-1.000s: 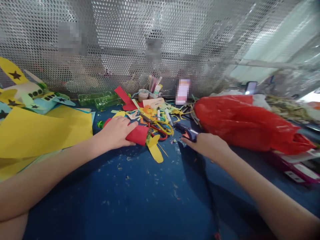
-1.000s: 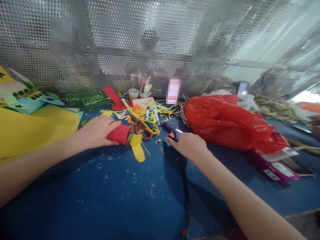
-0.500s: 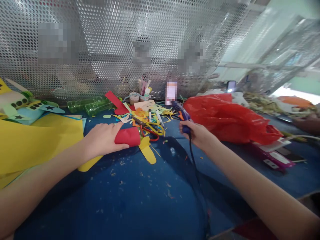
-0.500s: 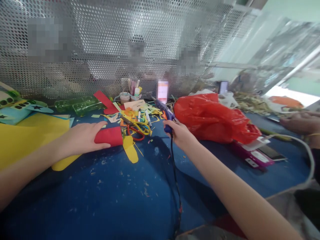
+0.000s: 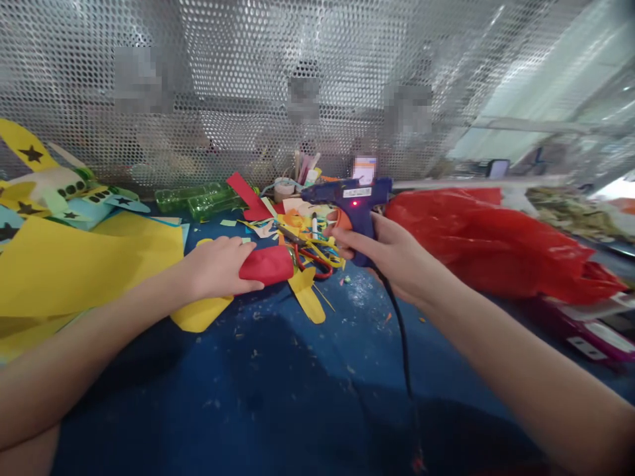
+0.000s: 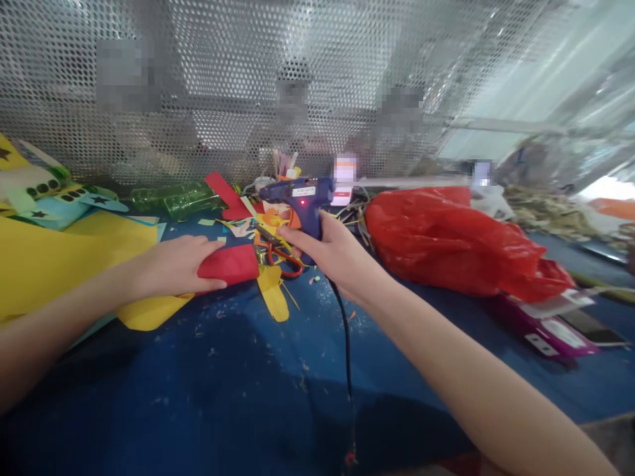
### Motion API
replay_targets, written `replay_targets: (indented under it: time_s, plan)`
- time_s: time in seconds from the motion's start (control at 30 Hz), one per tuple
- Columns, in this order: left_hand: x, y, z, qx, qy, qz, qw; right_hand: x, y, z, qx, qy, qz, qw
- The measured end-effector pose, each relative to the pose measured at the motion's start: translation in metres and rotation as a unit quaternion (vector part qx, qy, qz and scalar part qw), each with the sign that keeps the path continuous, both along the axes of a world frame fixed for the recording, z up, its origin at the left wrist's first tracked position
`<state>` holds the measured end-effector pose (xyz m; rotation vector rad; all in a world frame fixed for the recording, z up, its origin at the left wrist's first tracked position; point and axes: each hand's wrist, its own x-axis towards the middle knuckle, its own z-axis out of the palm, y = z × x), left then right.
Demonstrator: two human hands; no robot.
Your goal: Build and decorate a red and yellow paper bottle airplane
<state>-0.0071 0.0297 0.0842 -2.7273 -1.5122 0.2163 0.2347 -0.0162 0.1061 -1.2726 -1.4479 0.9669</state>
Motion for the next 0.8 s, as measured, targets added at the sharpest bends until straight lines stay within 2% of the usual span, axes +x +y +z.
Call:
replay_targets:
  time_s: [0.13, 0.2, 0.3, 0.43, 0.63, 0.8]
  plan:
    - [-0.001, 0.003, -0.002, -0.014, -0.007, -0.014, 1.000, -0.006, -0.003, 0.013, 0.003, -0.178, 0.064, 0.982]
    - [-0.001, 0.003, -0.002, -0.027, -0.013, -0.022, 0.999, -0.009, -0.007, 0.014, 0.013, -0.279, 0.065, 0.958]
    - [0.000, 0.002, -0.003, -0.038, -0.023, -0.040, 0.998, -0.012, -0.011, 0.014, 0.022, -0.357, 0.056, 0.932]
    - [0.002, 0.000, -0.004, -0.052, -0.021, -0.031, 0.998, -0.008, -0.010, 0.017, -0.017, -0.384, 0.084, 0.919]
    - [0.001, 0.001, -0.009, -0.048, -0.047, -0.045, 0.997, -0.005, -0.009, 0.023, -0.084, -0.373, 0.084, 0.920]
    - [-0.002, 0.003, -0.005, -0.037, -0.040, -0.025, 0.998, -0.005, -0.011, 0.024, -0.094, -0.376, 0.087, 0.918]
